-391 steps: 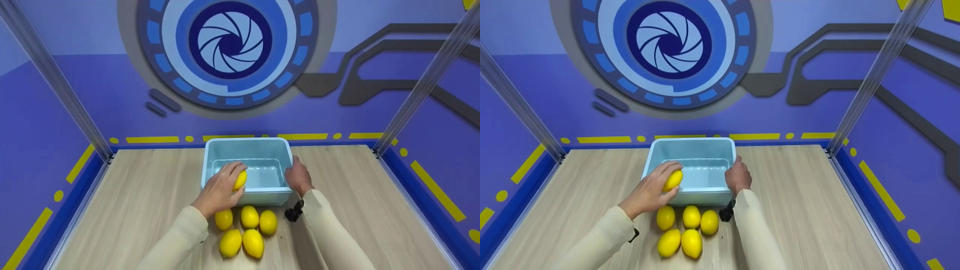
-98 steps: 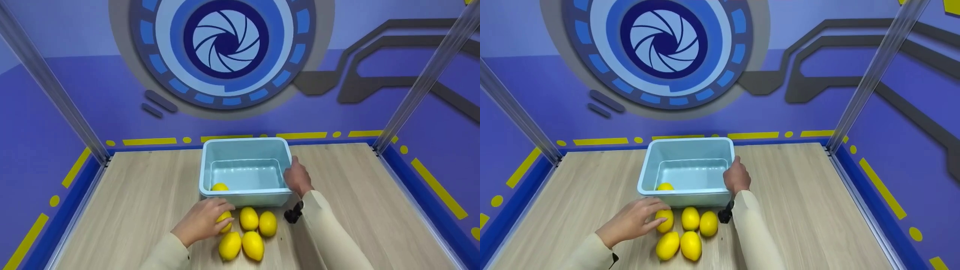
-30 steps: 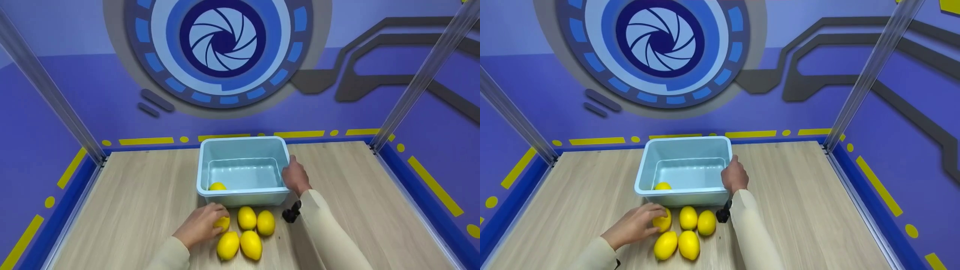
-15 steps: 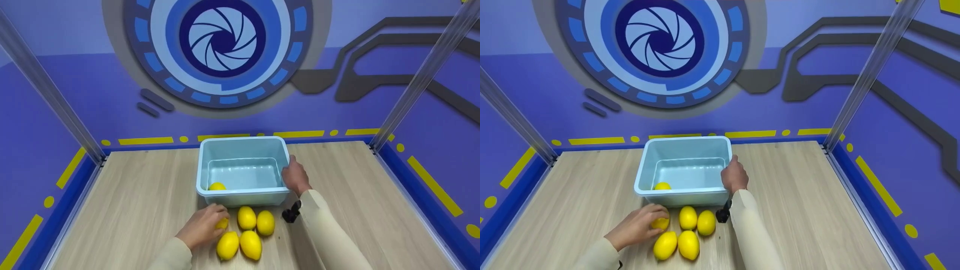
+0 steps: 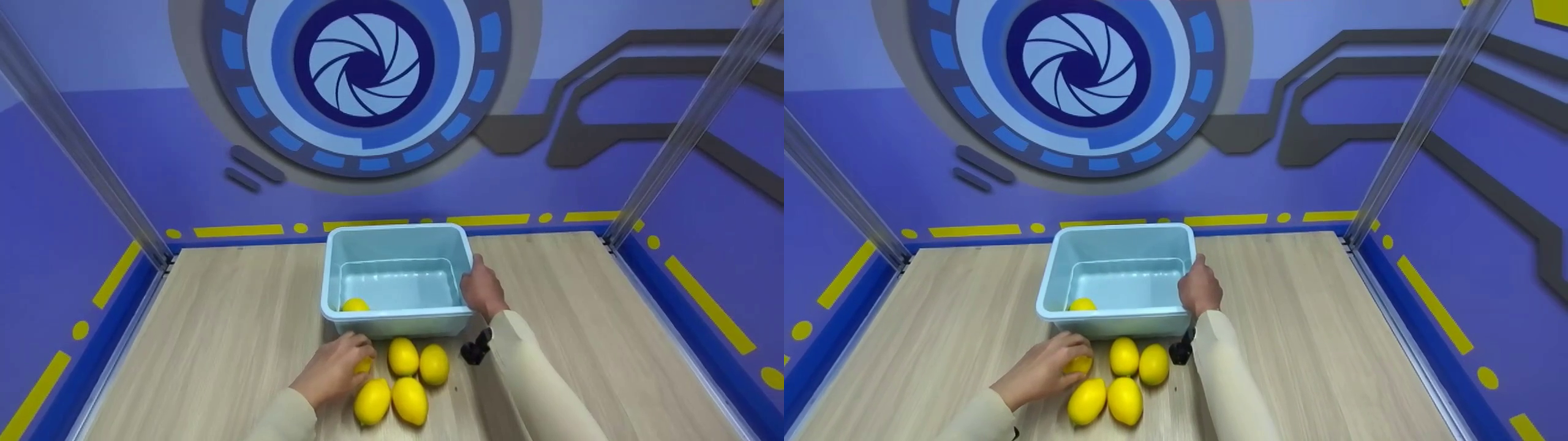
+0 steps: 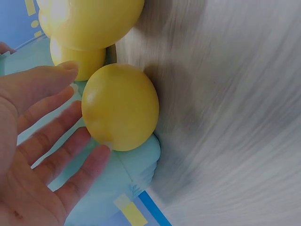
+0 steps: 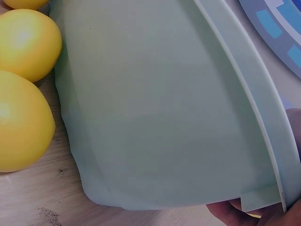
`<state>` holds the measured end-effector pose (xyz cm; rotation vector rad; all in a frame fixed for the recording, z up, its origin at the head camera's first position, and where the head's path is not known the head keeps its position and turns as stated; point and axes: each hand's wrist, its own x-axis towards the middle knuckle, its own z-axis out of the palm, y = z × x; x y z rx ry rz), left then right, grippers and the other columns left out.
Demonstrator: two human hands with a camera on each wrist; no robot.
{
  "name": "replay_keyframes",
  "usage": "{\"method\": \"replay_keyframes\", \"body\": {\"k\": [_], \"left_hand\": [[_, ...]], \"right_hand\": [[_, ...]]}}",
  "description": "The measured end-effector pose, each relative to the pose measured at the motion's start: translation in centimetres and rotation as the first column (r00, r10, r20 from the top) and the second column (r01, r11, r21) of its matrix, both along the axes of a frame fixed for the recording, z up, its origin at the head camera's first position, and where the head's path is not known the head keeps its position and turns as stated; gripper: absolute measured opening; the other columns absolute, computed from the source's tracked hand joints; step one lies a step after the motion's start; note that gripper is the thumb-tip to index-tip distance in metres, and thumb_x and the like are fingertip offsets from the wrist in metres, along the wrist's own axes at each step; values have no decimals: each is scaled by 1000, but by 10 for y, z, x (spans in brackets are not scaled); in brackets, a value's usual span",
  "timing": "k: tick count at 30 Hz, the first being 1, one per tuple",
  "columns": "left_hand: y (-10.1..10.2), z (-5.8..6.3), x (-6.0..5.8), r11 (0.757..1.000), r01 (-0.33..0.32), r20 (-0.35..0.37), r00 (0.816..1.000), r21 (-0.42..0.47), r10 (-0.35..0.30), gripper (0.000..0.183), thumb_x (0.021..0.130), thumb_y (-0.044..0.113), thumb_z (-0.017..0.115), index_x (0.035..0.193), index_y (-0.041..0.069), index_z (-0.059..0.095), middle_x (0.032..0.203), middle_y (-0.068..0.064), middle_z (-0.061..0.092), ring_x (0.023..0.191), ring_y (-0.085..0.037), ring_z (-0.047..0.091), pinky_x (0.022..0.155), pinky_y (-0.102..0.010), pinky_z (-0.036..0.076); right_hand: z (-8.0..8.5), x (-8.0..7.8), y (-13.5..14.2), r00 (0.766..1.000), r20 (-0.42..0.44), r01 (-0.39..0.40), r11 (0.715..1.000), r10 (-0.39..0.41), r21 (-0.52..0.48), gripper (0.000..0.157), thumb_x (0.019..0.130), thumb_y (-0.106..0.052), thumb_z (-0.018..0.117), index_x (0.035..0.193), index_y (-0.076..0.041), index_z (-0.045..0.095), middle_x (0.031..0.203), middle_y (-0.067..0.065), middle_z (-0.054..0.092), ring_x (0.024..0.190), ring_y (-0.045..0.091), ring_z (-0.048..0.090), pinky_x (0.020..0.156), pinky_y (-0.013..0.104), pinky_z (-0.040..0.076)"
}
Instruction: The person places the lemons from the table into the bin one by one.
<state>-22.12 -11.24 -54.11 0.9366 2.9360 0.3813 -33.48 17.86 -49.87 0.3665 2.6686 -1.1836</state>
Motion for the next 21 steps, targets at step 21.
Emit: {"method": "replay_keyframes", "body": {"k": [21], "left_hand": [[-1, -1, 2, 998, -60, 54, 997, -12, 60, 36, 89, 29, 67, 124, 18, 63, 130, -6, 57, 119, -26, 52, 102, -48, 46]], "right_hand": [[1, -1, 2, 1000, -3, -16, 1000, 16, 19, 53, 102, -13, 33, 152, -9, 17, 152, 19, 36, 139, 34, 39, 114, 53, 32]]}}
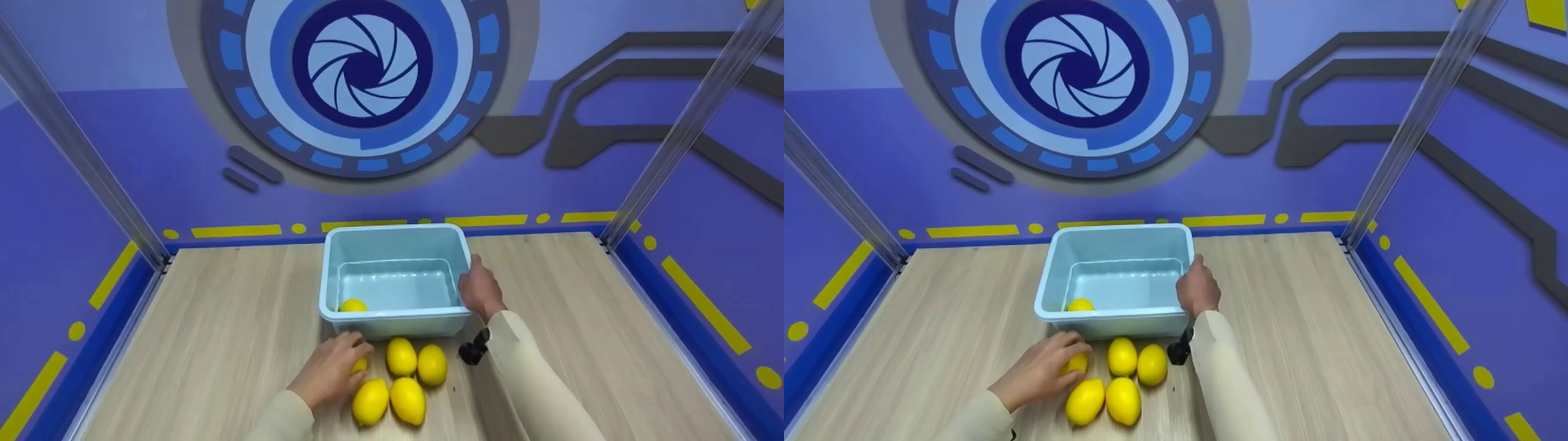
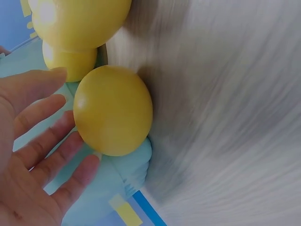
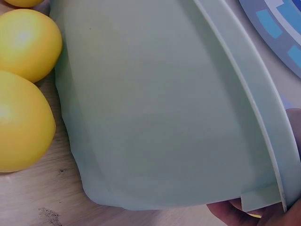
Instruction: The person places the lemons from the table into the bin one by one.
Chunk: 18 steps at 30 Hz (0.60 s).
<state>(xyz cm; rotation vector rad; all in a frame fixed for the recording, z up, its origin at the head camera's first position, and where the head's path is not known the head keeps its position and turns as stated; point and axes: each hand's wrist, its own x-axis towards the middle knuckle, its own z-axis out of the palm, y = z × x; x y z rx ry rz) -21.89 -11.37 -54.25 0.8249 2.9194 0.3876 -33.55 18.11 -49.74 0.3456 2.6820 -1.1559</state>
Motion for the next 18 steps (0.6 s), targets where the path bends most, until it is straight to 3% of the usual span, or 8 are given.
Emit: {"method": "replay_keyframes", "body": {"k": [11, 18], "left_hand": [[0, -2, -5, 999, -5, -43, 999, -44, 3, 37, 86, 31, 71, 120, 17, 65, 118, -4, 60, 103, -21, 55, 90, -43, 51], [-3, -6, -4, 999, 0, -31, 1000, -45, -1, 35, 84, 31, 73, 115, 16, 68, 109, -2, 60, 95, -19, 53, 85, -39, 52]], "right_hand": [[3, 0, -1, 1000, 22, 13, 1000, -13, -24, 56, 102, -14, 32, 154, -11, 11, 156, 17, 30, 142, 35, 34, 114, 54, 30], [-1, 1, 0, 999, -33, -3, 1000, 3, -6, 54, 101, -14, 35, 152, -8, 18, 152, 19, 37, 140, 36, 38, 114, 54, 31]]}}
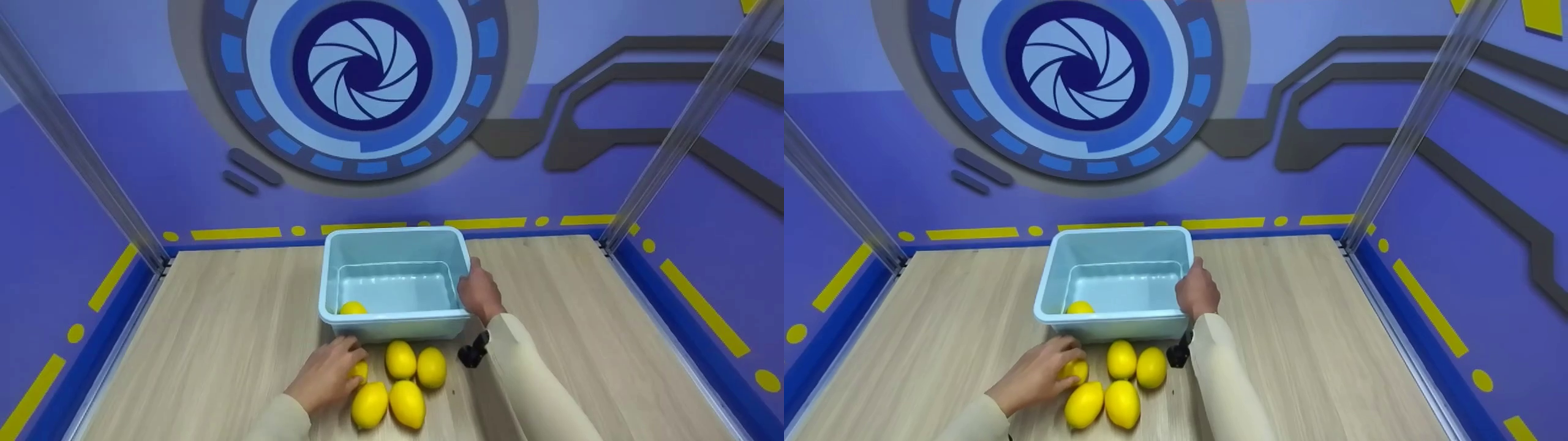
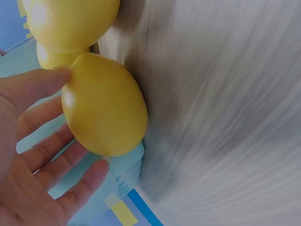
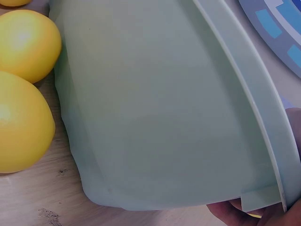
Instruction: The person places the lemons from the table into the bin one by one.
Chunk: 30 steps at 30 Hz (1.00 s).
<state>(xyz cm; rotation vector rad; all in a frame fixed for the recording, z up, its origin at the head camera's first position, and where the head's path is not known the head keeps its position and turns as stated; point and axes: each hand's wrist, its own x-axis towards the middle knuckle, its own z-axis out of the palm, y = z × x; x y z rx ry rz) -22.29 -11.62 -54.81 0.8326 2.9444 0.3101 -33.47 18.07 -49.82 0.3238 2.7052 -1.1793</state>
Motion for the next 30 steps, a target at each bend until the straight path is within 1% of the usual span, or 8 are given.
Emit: {"method": "replay_keyframes", "body": {"k": [5, 8, 13, 22, 26, 30], "left_hand": [[-1, -1, 1, 1000, -21, 13, 1000, -4, 21, 40, 81, 31, 76, 117, 16, 68, 111, -2, 60, 96, -20, 52, 85, -40, 52], [-1, -1, 1, 999, -35, 17, 999, -7, 35, 41, 80, 31, 77, 117, 15, 67, 112, -3, 59, 97, -21, 53, 85, -41, 52], [-2, -1, 2, 998, -55, 43, 998, -12, 56, 43, 81, 34, 76, 118, 15, 66, 119, -7, 59, 102, -24, 55, 87, -44, 53], [-6, -8, 5, 998, -59, 62, 996, -9, 59, 47, 83, 39, 72, 121, 13, 64, 124, -12, 60, 107, -28, 57, 90, -47, 52], [-8, -9, 6, 998, -56, 65, 996, 12, 56, 50, 84, 42, 70, 123, 12, 63, 123, -11, 60, 107, -28, 58, 90, -47, 52], [-9, -8, 6, 998, -65, 85, 994, 27, 62, 52, 85, 44, 69, 124, 11, 62, 124, -12, 59, 110, -29, 58, 92, -48, 50]], "right_hand": [[0, 1, -1, 999, 29, 18, 999, -17, -28, 53, 102, -14, 35, 152, -10, 18, 153, 17, 36, 140, 34, 38, 114, 54, 31], [0, 0, -1, 999, 26, 23, 999, -23, -26, 52, 102, -14, 34, 151, -10, 19, 151, 17, 39, 139, 34, 40, 114, 54, 32], [-1, 0, -2, 1000, 14, 24, 999, -24, -27, 50, 102, -13, 34, 150, -10, 22, 149, 17, 41, 137, 34, 42, 112, 54, 34], [-2, 2, -1, 1000, 27, 5, 1000, -4, -11, 58, 102, -15, 33, 154, -8, 10, 156, 20, 29, 143, 36, 32, 116, 54, 28], [-2, 1, 0, 1000, 11, 1, 1000, -1, 6, 56, 100, -13, 34, 153, -7, 14, 153, 20, 34, 140, 36, 36, 115, 54, 29], [-1, -1, 0, 1000, 8, 3, 1000, -4, 15, 56, 99, -11, 36, 152, -7, 17, 152, 20, 36, 139, 37, 38, 115, 54, 30]]}}
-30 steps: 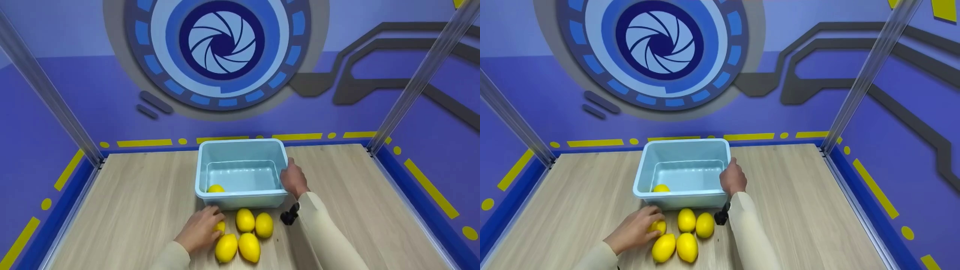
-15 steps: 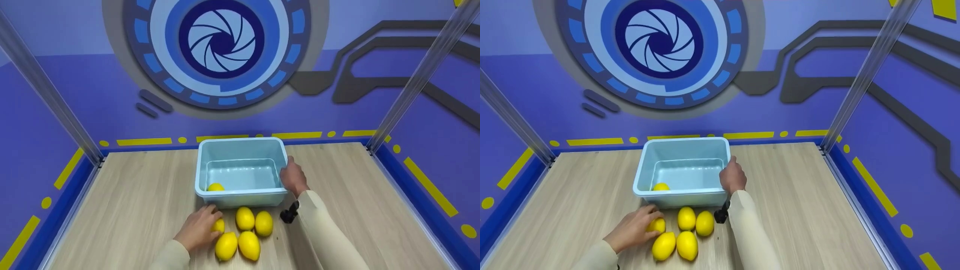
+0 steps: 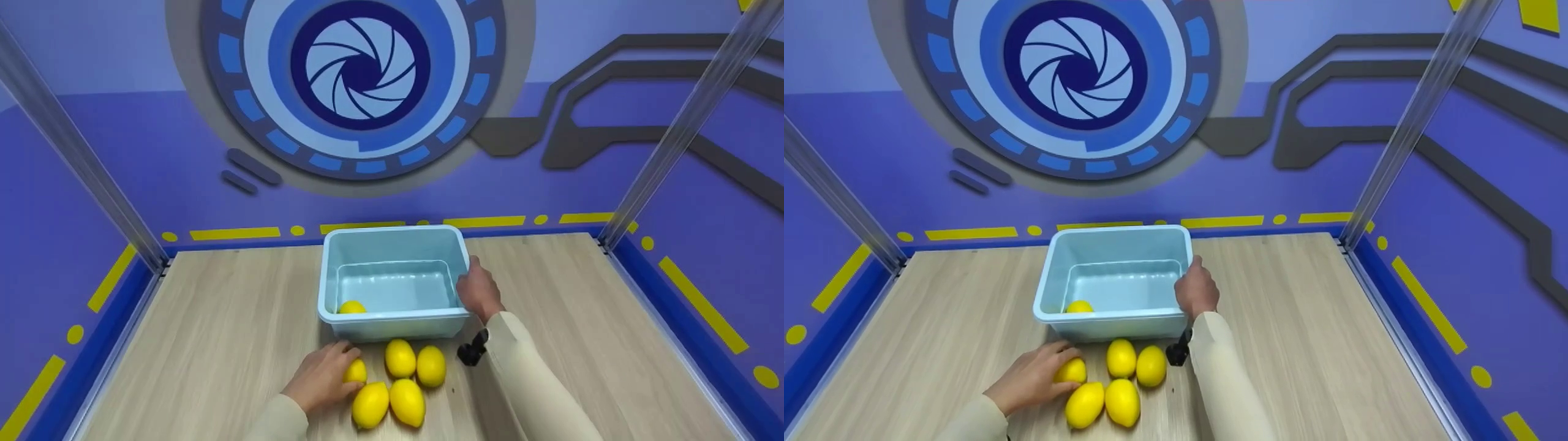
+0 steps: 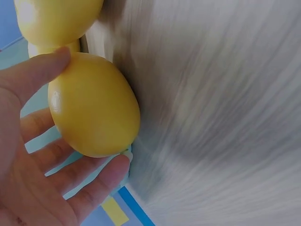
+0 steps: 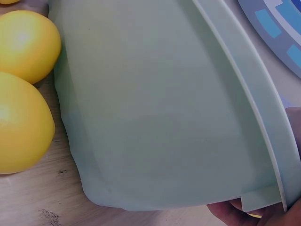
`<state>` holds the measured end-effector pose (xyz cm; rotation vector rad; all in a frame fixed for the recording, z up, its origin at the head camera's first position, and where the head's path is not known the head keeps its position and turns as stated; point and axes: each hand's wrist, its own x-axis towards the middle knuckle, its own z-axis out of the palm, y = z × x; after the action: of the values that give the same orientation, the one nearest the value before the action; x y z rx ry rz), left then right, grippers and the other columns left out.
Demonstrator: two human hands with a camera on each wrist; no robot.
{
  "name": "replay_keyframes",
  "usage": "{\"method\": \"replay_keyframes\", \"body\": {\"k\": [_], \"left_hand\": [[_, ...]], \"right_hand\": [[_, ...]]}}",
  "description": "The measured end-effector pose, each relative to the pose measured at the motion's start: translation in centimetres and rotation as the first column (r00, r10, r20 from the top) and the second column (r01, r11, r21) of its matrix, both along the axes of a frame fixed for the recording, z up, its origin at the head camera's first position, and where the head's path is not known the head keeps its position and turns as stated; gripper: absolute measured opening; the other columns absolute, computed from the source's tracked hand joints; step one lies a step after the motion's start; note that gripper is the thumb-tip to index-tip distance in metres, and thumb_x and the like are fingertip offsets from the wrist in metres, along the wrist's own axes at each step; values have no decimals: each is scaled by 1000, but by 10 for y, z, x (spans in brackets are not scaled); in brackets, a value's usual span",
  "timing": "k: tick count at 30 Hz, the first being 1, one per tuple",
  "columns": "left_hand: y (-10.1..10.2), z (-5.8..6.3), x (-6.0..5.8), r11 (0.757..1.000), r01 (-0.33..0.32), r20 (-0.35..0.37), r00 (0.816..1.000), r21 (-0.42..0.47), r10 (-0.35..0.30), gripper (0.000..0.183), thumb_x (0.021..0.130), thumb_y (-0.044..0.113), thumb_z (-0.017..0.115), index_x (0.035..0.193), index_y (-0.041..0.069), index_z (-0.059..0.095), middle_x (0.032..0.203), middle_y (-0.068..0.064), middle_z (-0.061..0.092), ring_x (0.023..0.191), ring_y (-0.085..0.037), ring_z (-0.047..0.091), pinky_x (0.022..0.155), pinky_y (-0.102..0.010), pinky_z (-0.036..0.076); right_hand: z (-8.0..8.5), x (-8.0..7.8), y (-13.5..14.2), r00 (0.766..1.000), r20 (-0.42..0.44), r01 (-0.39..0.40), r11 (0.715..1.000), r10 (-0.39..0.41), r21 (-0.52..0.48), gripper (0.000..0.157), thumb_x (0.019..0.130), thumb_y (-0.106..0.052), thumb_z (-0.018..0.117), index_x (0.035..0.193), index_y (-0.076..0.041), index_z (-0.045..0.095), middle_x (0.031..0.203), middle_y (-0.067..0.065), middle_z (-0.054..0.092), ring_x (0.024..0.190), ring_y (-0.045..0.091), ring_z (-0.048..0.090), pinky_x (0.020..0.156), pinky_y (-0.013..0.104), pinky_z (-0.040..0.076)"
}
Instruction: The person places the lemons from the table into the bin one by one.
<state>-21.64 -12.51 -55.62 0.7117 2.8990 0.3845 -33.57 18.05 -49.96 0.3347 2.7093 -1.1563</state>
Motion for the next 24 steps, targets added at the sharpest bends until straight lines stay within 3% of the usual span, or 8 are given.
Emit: {"method": "replay_keyframes", "body": {"k": [10, 17, 24], "left_hand": [[-1, -4, 0, 1000, -28, 22, 999, 12, 27, 57, 84, 46, 69, 127, 10, 61, 128, -16, 58, 116, -34, 57, 95, -52, 48], [1, -5, 1, 999, -36, 79, 996, 19, 34, 58, 85, 46, 68, 129, 9, 59, 131, -16, 57, 117, -35, 56, 98, -53, 46], [0, -5, 3, 1000, -6, 27, 1000, 26, 5, 55, 84, 43, 69, 126, 9, 60, 127, -17, 59, 112, -35, 59, 94, -52, 49]], "right_hand": [[1, 0, 0, 1000, 23, 12, 1000, -12, -25, 57, 100, -12, 35, 153, -9, 14, 155, 19, 32, 142, 36, 34, 116, 54, 28], [1, 0, 1, 1000, 18, 7, 1000, -7, -21, 57, 100, -13, 35, 153, -8, 14, 154, 20, 33, 141, 36, 36, 116, 53, 29], [1, 1, 1, 1000, 7, 2, 1000, -2, -17, 57, 101, -14, 34, 153, -8, 14, 154, 20, 34, 141, 36, 36, 116, 53, 29]]}}
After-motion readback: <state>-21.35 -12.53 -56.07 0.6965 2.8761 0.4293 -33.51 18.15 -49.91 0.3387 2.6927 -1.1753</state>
